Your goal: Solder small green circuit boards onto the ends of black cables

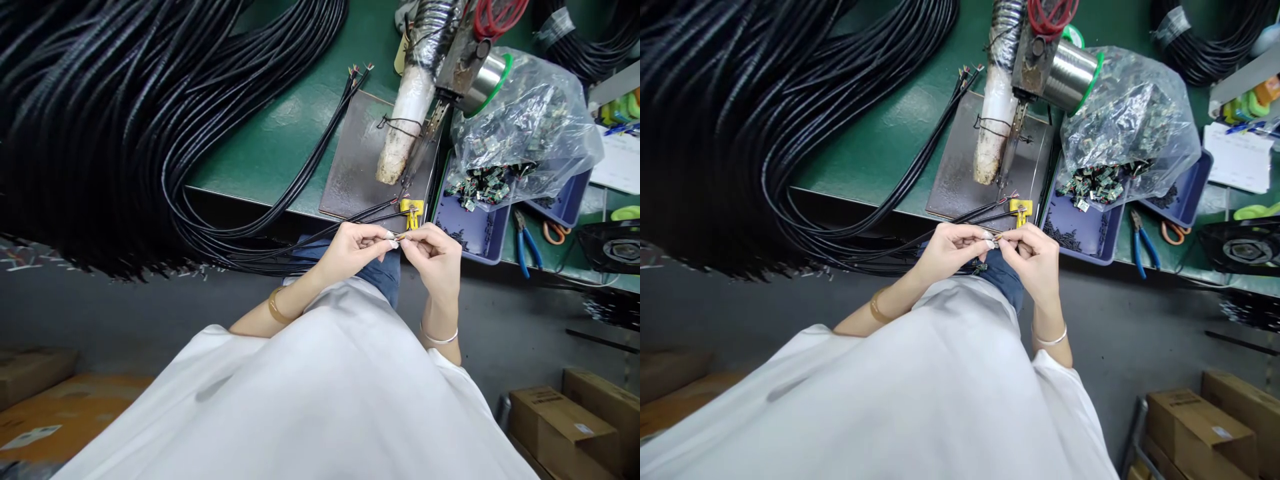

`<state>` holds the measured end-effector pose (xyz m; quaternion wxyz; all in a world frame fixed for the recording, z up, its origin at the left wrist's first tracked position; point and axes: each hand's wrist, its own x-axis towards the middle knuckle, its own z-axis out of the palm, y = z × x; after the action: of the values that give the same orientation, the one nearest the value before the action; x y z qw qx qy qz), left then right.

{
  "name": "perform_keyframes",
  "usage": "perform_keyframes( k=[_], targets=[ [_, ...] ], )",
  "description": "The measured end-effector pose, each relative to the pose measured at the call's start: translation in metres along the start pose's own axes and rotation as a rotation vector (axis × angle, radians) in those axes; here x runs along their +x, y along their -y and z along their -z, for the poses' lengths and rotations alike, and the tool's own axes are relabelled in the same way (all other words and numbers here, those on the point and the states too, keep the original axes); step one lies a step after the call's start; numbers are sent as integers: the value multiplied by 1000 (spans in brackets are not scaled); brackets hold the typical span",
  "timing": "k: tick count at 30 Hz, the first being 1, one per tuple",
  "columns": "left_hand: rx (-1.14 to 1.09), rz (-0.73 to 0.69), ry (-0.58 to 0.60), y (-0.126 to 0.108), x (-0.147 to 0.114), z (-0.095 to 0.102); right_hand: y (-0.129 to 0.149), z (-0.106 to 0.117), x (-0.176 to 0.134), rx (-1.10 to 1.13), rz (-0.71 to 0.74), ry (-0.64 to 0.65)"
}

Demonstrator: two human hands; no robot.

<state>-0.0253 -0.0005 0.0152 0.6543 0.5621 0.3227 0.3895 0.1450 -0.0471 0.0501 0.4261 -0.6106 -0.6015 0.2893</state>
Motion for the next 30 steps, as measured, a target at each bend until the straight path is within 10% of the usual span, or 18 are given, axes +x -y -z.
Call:
perform_keyframes(
  k=[6,12,17,30],
  targets=[
    [392,-259,-27,1,-4,-2,2,3,-4,-359,221,32],
    [-98,47,-39,1,-9,-9,-14,-2,4,180,-137,55],
    [-249,213,-10,-6,-4,-5,-4,-8,-4,4,-19,-150],
    [-298,209,-22,-5,-1,-1,-8,-16,-15,-50,5,-77]
  ],
)
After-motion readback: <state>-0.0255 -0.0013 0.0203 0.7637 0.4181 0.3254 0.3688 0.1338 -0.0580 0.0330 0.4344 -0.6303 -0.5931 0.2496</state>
